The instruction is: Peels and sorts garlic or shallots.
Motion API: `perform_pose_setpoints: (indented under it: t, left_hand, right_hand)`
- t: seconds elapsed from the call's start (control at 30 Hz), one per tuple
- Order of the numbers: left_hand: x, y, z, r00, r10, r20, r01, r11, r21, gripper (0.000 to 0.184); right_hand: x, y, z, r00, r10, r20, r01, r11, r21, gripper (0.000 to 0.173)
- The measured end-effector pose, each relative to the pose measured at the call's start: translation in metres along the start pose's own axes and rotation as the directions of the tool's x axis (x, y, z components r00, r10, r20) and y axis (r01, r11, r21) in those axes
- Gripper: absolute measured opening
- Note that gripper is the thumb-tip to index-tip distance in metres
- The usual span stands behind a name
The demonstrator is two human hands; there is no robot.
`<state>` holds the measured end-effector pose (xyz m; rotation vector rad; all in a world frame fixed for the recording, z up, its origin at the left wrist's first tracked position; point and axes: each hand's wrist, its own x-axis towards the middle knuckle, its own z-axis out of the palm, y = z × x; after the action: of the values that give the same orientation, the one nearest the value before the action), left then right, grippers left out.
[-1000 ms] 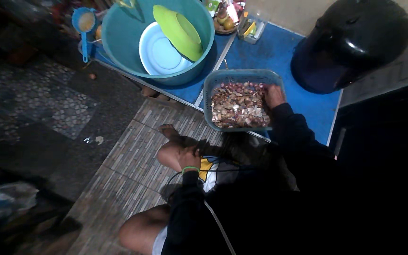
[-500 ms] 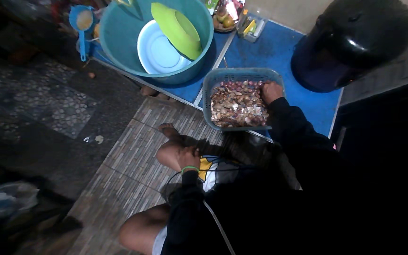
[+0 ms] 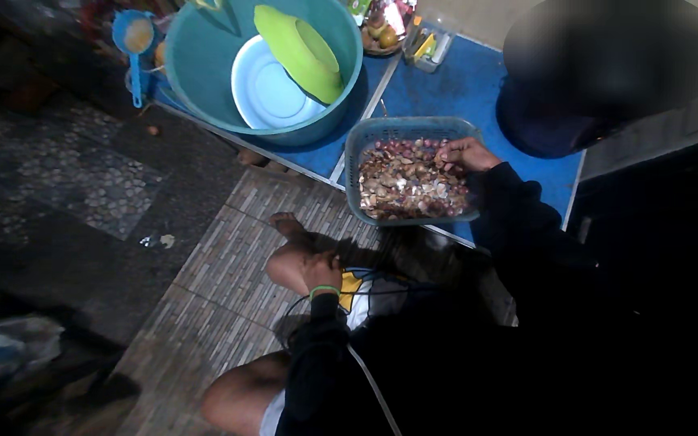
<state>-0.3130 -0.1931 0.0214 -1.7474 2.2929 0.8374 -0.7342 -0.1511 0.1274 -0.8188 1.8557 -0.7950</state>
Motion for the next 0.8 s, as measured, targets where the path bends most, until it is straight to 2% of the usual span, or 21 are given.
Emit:
perform_pose_setpoints:
  t: [0.2,0.3,0.37,0.43,0.5,0.57,0.63,0.7,0.8]
  left_hand:
    - [0.000,0.000,0.000,1.000,0.010,0.021,-0.010,1.000,-0.007,0.031]
    - [0.000,-0.001,0.002,1.000,0.012,0.015,-0.012,1.000,0.009,0.031]
    - [0.000,-0.001,0.002,1.000,0.014,0.007,-0.014,1.000,0.009,0.031]
    - [-0.001,0.000,0.001,1.000,0.010,0.003,-0.010,1.000,0.010,0.030]
    - [-0.001,0.000,0.001,1.000,0.005,0.007,-0.005,1.000,0.015,0.030]
    - [0.000,0.000,0.001,1.000,0.004,0.014,-0.004,1.000,0.022,0.030]
    - [0.000,0.000,0.001,1.000,0.008,0.018,-0.008,1.000,0.024,0.031]
    - [0.000,0.000,0.001,1.000,0.014,0.015,-0.014,1.000,0.020,0.031]
    - [0.000,-0.001,0.000,1.000,0.010,0.014,-0.010,1.000,0.015,0.031]
  right_hand:
    - [-0.009,-0.003,-0.009,0.996,-0.081,0.043,0.069,0.970,0.233,0.026]
    - [-0.011,-0.005,-0.021,0.997,-0.075,0.004,0.068,0.919,0.388,0.029]
    - [-0.012,-0.007,-0.024,0.998,-0.048,-0.041,0.060,0.916,0.397,0.027]
    - [-0.012,-0.006,-0.022,0.996,-0.071,-0.060,0.083,0.972,0.220,0.019]
    - [-0.010,0.002,-0.017,0.995,-0.100,-0.006,0.099,0.985,-0.142,0.022]
    - [-0.007,0.014,-0.005,0.999,-0.048,0.002,0.044,0.890,-0.454,0.023]
    - [-0.014,0.013,0.016,0.998,-0.003,-0.067,-0.044,0.720,-0.693,0.026]
    - [-0.027,0.008,0.038,0.992,0.035,-0.118,-0.115,0.609,-0.785,0.030]
    - [-0.043,0.015,0.063,0.997,-0.011,-0.077,-0.056,0.588,-0.807,0.035]
